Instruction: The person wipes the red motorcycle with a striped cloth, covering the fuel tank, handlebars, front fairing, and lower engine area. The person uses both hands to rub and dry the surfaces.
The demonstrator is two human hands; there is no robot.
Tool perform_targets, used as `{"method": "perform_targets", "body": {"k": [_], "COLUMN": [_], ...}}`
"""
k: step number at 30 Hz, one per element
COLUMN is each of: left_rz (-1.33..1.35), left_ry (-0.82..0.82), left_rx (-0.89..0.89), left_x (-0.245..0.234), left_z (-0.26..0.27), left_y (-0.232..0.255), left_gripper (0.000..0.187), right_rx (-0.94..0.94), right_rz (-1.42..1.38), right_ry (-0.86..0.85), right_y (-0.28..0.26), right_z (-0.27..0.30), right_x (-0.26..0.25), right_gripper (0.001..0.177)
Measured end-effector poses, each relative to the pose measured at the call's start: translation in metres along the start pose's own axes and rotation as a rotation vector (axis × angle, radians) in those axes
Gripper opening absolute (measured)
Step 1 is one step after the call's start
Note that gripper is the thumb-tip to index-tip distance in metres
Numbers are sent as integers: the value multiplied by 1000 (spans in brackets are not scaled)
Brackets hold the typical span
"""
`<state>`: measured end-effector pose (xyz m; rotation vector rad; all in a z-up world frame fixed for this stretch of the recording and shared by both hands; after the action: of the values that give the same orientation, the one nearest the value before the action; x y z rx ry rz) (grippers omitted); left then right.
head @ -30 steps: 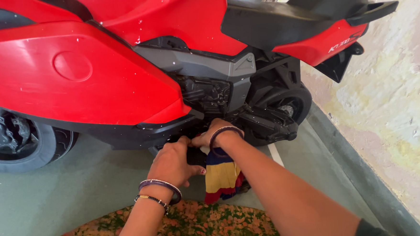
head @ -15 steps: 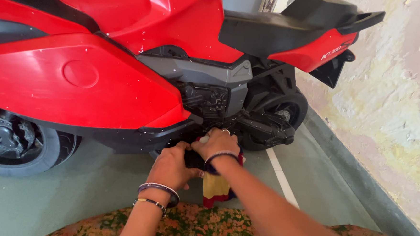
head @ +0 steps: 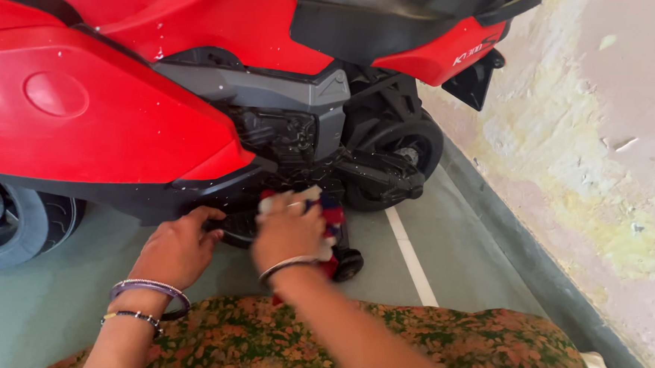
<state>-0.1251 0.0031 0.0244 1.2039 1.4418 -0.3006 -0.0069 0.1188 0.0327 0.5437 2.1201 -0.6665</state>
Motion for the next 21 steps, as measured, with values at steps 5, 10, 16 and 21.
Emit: {"method": "perform_targets", "body": {"k": [5, 10, 16, 21], "left_rz": [54, 70, 112, 168], "left_ry": [32, -6, 69, 52], "left_rx": [-54, -73, -81, -130], "left_x": [5, 12, 7, 2], "left_z": [-9, -5, -13, -13], "left_y": [-8, -17, -17, -16], "left_gripper": [31, 33, 28, 29], "right_rx": [-417, -183, -127, -261], "right_rz": [-217, -132, -68, -123], "right_ry": [-182, -91, 206, -152], "right_y": [-12, 52, -14, 48], "right_z": [30, -18, 15, 7], "right_x": [4, -18, 2, -32], "right_gripper": [43, 35, 60, 58]}}
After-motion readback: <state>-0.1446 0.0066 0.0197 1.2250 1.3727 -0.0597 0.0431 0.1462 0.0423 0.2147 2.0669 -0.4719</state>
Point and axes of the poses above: each hand's wrist, its own z-axis away from the middle knuckle, its own x-axis out of the palm, y = z × x, the point moved 9 cm from there along -z, towards the middle knuckle, and after that the axes turned 12 degrees about -z, right-handed, at the moved point
